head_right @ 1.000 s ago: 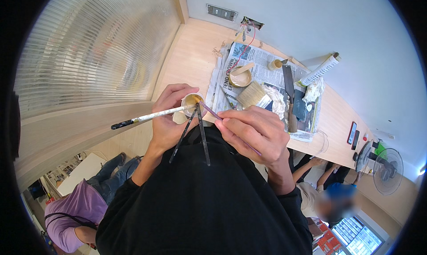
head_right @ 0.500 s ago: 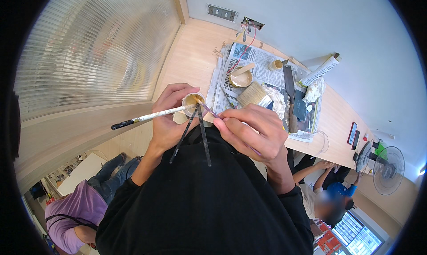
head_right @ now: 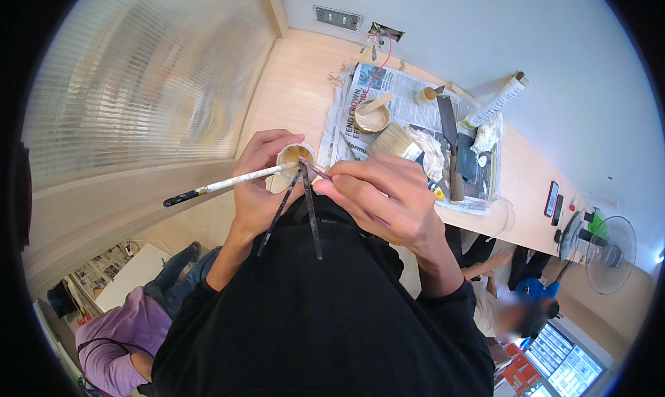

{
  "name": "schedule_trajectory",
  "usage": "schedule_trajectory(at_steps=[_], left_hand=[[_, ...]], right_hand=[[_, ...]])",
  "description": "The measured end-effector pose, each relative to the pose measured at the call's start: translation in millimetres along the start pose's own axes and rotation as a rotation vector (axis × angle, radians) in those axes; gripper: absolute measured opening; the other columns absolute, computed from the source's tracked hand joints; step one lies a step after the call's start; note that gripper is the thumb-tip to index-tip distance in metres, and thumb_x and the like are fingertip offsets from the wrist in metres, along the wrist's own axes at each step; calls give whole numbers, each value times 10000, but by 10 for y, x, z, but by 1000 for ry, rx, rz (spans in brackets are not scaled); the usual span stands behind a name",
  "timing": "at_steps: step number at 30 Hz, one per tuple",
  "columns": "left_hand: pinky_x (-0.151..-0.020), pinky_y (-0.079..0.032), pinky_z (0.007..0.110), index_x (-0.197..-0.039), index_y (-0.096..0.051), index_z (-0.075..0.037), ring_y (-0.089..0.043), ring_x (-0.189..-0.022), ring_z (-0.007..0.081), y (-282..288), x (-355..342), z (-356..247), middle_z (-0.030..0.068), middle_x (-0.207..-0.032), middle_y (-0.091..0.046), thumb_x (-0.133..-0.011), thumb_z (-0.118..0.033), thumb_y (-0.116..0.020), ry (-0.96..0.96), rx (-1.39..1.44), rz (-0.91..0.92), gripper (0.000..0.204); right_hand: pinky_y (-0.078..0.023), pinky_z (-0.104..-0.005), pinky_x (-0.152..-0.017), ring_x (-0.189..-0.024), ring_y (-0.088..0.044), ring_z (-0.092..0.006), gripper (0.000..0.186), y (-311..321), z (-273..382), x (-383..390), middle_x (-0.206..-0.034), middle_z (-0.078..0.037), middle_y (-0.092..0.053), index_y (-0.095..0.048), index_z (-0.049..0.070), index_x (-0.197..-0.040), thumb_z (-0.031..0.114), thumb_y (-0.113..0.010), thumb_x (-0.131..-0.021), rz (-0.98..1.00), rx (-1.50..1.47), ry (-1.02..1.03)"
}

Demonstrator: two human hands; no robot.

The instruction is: The person prepares paint by first stirring a small container of yellow substance with a brush. They then walk to a larger bucket of white paint, open it, and pour the yellow substance into the white paint. Finally, they stir the mixture in the bucket with the brush.

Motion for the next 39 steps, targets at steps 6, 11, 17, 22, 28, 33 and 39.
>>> schedule_trajectory(at_steps=[6, 11, 17, 22, 28, 33, 39], left_hand=[[-774, -559, 287, -1180, -699, -41, -637, -969, 184, 12, 11, 3, 115, -1134, -588, -659, 59, -751, -1, -13, 13, 533], [-792, -578, 299, -1182, -693, -30, -644, -990, 199, 6, 27, 5, 127, -1147, -580, -669, 59, -752, 17, 1, 14, 525], [-818, -583, 307, -1186, -691, -32, -650, -998, 206, 8, 11, 7, 126, -1137, -590, -675, 45, -759, 2, -13, 15, 521], [-806, -578, 296, -1185, -692, -34, -650, -991, 206, 16, 8, 35, 123, -1133, -594, -677, 40, -760, 2, -20, 6, 518], [-789, -575, 289, -1185, -690, -27, -646, -984, 193, 13, 6, 28, 120, -1138, -583, -669, 57, -756, -6, -30, 0, 527], [-867, -531, 289, -1178, -679, 8, -624, -1034, 179, 27, 18, 18, 115, -1179, -571, -717, 48, -816, 41, -5, 22, 483], [-868, -530, 289, -1179, -680, 6, -623, -1035, 179, 9, 21, 8, 115, -1181, -571, -713, 55, -812, 30, -14, 24, 487]], right_hand=[[-468, -268, -492, -568, -641, -205, 208, 10, -7, -28, -820, -147, -725, -682, -15, -862, -12, -832, -718, 51, -15, 18], [-494, -313, -576, -698, -666, -223, 262, 34, -4, -24, -965, -127, -717, -674, -14, -921, -71, -740, -674, 177, -13, -7], [-489, -300, -560, -666, -656, -217, 287, 2, -15, -75, -959, -126, -730, -675, -12, -935, -128, -674, -673, 189, -8, -4], [-488, -284, -532, -621, -655, -209, 284, -20, -45, -93, -910, -127, -744, -678, -7, -916, -153, -665, -674, 167, -28, -9], [-514, -259, -541, -640, -696, -201, 218, -17, -93, -52, -833, -134, -744, -665, 3, -902, -66, -784, -733, 31, -68, -26], [-513, -251, -520, -609, -695, -200, 214, -1, -109, 17, -785, -168, -730, -637, 2, -877, -18, -820, -768, -77, -61, 3], [-514, -253, -514, -603, -694, -203, 208, 5, -105, 72, -767, -178, -722, -634, -6, -859, -18, -821, -769, -102, -39, -3]])
Point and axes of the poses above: each hand's wrist, its own x-axis away from the middle knuckle, its own y-axis out of the back of the hand, z = x × y, the point moved 3 cm from there along -x, towards the middle knuckle
